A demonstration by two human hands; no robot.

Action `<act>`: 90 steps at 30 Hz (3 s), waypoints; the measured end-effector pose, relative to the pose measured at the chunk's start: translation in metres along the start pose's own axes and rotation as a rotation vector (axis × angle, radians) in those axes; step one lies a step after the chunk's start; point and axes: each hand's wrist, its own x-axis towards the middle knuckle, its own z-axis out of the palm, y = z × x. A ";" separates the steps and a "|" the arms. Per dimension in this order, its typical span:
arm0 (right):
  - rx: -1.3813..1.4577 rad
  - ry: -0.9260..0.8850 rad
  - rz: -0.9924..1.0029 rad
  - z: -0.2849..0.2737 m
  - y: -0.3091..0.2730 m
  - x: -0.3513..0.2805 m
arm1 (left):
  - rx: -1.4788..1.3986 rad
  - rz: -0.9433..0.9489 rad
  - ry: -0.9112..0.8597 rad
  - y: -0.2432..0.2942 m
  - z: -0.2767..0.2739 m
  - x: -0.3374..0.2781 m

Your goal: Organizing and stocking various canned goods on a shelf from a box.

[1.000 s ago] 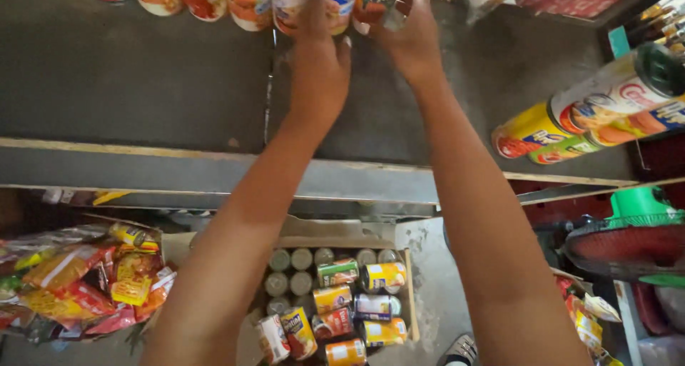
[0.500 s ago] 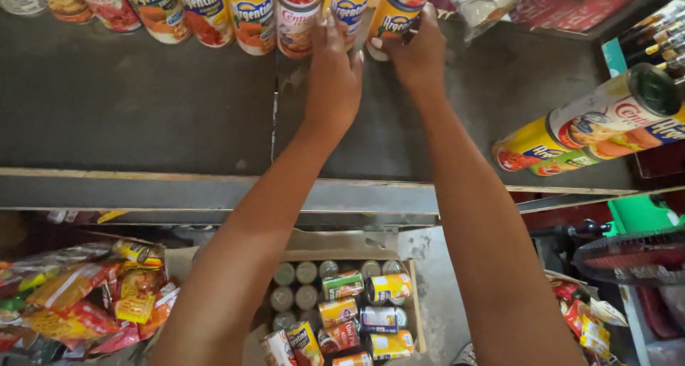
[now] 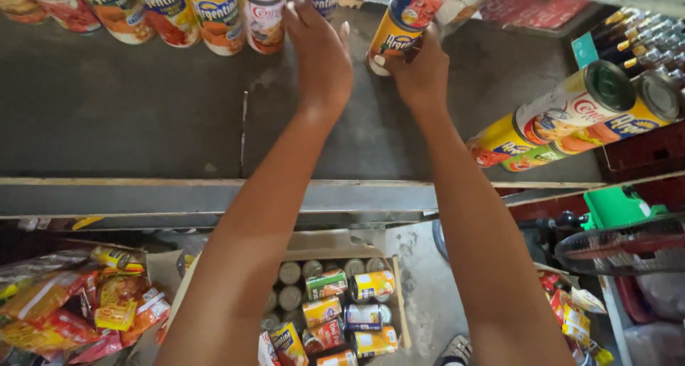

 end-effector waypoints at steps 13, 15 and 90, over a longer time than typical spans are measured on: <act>-0.132 0.017 0.033 -0.023 -0.006 -0.016 | -0.081 0.106 0.207 -0.033 0.055 0.043; -0.132 0.027 0.025 -0.026 -0.004 -0.023 | -0.328 -0.051 0.101 -0.037 0.057 0.036; -0.091 0.322 -0.146 -0.174 -0.081 -0.153 | -0.228 -0.085 -0.235 0.173 -0.050 -0.136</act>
